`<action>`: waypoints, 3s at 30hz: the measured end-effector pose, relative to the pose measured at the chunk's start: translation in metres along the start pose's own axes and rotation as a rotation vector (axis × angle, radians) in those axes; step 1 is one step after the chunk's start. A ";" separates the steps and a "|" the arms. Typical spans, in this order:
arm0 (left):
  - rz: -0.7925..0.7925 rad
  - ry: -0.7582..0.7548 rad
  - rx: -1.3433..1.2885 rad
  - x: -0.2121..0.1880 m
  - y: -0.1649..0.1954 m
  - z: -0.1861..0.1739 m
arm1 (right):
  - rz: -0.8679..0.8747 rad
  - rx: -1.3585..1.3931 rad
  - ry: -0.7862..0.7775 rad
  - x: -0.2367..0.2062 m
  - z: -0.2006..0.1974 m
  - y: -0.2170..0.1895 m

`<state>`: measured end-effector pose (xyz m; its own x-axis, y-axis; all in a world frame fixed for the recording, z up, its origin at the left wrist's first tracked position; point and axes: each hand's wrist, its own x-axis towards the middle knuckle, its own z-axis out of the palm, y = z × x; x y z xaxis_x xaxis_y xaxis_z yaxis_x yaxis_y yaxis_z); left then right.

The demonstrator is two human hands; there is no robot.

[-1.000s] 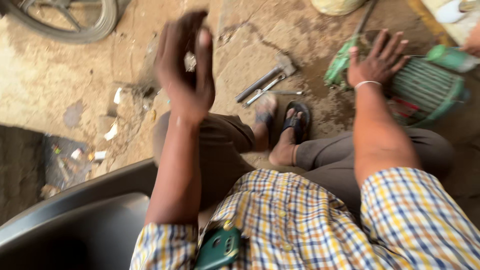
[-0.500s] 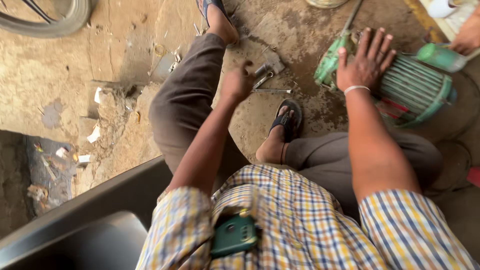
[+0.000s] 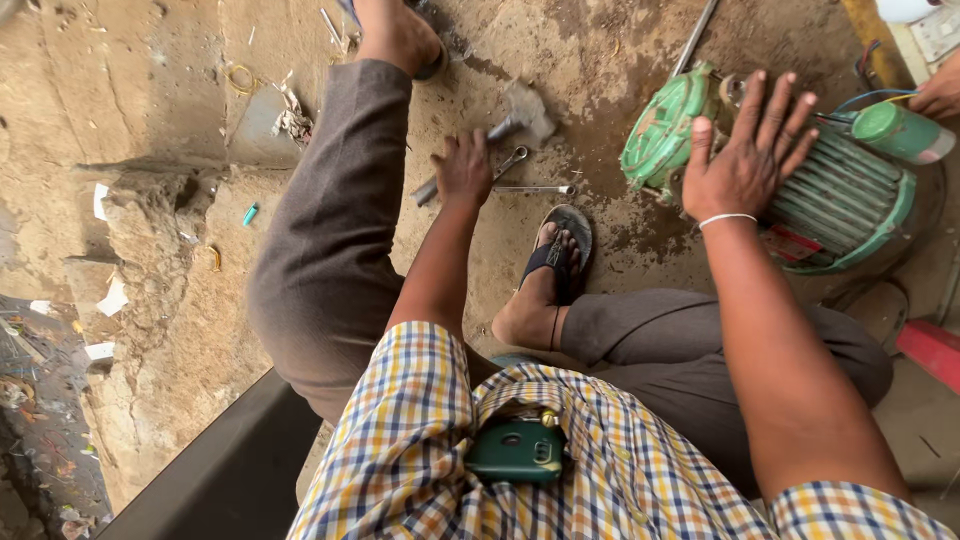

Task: The person sits on the floor of a repair workshop and works on a green electric water pump motor. They steady the pump with one hand while using a spanner to loosen and turn bolts on the pump housing, repositioning the wrench repeatedly and adjusting the pump's position on the floor as they work.

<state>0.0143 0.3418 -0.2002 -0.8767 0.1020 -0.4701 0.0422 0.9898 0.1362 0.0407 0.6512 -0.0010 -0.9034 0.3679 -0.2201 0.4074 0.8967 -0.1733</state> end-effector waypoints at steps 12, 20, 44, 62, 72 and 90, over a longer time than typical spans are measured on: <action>0.062 0.059 -0.352 0.062 -0.005 -0.051 | 0.216 -0.052 0.008 0.001 0.020 0.013; 0.020 -0.023 -0.200 -0.046 -0.006 0.021 | 0.205 -0.053 0.012 -0.003 0.011 0.001; -0.015 -0.326 -0.049 -0.069 0.012 0.030 | 0.225 -0.054 -0.046 -0.003 0.002 -0.004; 0.052 -0.048 -0.338 -0.034 0.047 -0.011 | 0.157 -0.015 -0.032 0.001 0.000 -0.007; 0.336 -0.105 -0.203 0.032 0.184 -0.094 | 0.112 0.056 0.044 0.002 0.004 -0.006; 0.399 -0.304 -0.406 0.045 0.205 -0.103 | 0.106 0.075 0.045 0.003 0.009 -0.003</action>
<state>-0.0660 0.5390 -0.1038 -0.6536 0.5369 -0.5334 0.0994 0.7596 0.6428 0.0377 0.6476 -0.0096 -0.8594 0.4715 -0.1977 0.5078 0.8320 -0.2232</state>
